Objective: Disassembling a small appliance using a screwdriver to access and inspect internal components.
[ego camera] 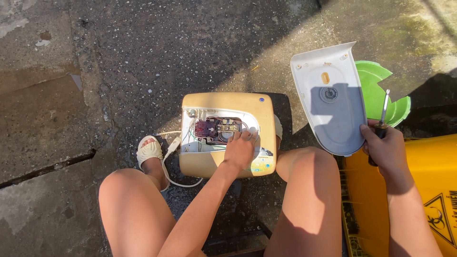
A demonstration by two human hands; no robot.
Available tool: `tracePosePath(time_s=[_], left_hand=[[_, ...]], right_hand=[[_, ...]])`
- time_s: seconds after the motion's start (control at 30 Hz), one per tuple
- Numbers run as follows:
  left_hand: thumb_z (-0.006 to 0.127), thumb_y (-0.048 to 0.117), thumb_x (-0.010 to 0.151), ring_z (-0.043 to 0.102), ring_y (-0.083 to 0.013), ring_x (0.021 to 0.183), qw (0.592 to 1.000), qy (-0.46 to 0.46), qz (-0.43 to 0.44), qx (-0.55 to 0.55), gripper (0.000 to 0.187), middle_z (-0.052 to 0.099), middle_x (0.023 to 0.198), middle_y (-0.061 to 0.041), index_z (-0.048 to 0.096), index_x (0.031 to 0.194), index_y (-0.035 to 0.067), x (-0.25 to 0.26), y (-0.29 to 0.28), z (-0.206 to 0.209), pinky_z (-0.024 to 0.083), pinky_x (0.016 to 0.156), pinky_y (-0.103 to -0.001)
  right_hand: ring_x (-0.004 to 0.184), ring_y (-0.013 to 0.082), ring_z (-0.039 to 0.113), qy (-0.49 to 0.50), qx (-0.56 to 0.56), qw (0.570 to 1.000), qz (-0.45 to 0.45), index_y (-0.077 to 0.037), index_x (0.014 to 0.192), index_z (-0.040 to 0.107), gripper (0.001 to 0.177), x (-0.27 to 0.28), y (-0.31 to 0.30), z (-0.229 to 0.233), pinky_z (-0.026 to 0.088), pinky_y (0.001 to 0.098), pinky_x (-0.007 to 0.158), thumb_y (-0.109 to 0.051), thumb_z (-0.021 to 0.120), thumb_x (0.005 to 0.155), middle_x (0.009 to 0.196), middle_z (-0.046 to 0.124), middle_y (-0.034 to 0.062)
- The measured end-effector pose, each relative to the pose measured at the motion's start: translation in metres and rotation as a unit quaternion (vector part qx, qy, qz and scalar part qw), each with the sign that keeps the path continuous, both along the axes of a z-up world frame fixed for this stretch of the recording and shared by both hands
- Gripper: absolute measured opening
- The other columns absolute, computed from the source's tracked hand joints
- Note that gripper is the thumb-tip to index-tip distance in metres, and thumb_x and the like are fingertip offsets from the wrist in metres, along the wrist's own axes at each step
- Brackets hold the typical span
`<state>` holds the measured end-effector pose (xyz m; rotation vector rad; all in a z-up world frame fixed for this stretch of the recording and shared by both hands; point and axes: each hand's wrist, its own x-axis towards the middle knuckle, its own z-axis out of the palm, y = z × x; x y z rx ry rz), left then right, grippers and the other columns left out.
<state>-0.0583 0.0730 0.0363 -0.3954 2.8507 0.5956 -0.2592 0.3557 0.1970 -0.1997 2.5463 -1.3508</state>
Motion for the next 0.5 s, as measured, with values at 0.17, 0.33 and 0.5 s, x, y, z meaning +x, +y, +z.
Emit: tracePosePath(time_s=[0.17,0.33,0.5], left_hand=[[0.047,0.044,0.103,0.051,-0.0340,0.107,0.994,0.046,0.062,-0.081,0.050,0.051,0.125,-0.015,0.063,0.124,0.002,0.001,0.022,0.004,0.044,0.095,-0.049],[0.056,0.029,0.101,0.059,-0.0386,0.106,0.988,0.048,0.127,0.078,0.035,0.062,0.113,-0.020,0.067,0.123,0.005,-0.008,0.008,0.004,0.051,0.092,-0.051],[0.051,0.019,0.101,0.071,-0.0372,0.101,0.940,0.024,0.206,0.272,0.044,0.074,0.115,-0.018,0.063,0.141,0.006,-0.005,-0.012,0.000,0.059,0.093,-0.044]], right_hand=[[0.055,0.0162,0.047,0.010,0.002,1.000,0.019,-0.004,0.119,0.065,0.019,-0.001,-0.042,0.033,0.040,0.0329,0.054,-0.022,0.065,0.110,0.066,0.050,0.0092],[0.055,0.0173,0.041,-0.042,0.008,0.997,0.058,-0.004,0.121,0.065,0.021,0.025,-0.095,0.054,0.035,0.0344,0.054,-0.020,0.061,0.108,0.063,0.047,0.0087],[0.056,0.0214,0.041,-0.079,0.066,0.991,0.084,-0.004,0.128,0.064,0.026,0.034,-0.107,0.049,0.031,0.0393,0.055,-0.019,0.059,0.107,0.063,0.045,0.0102]])
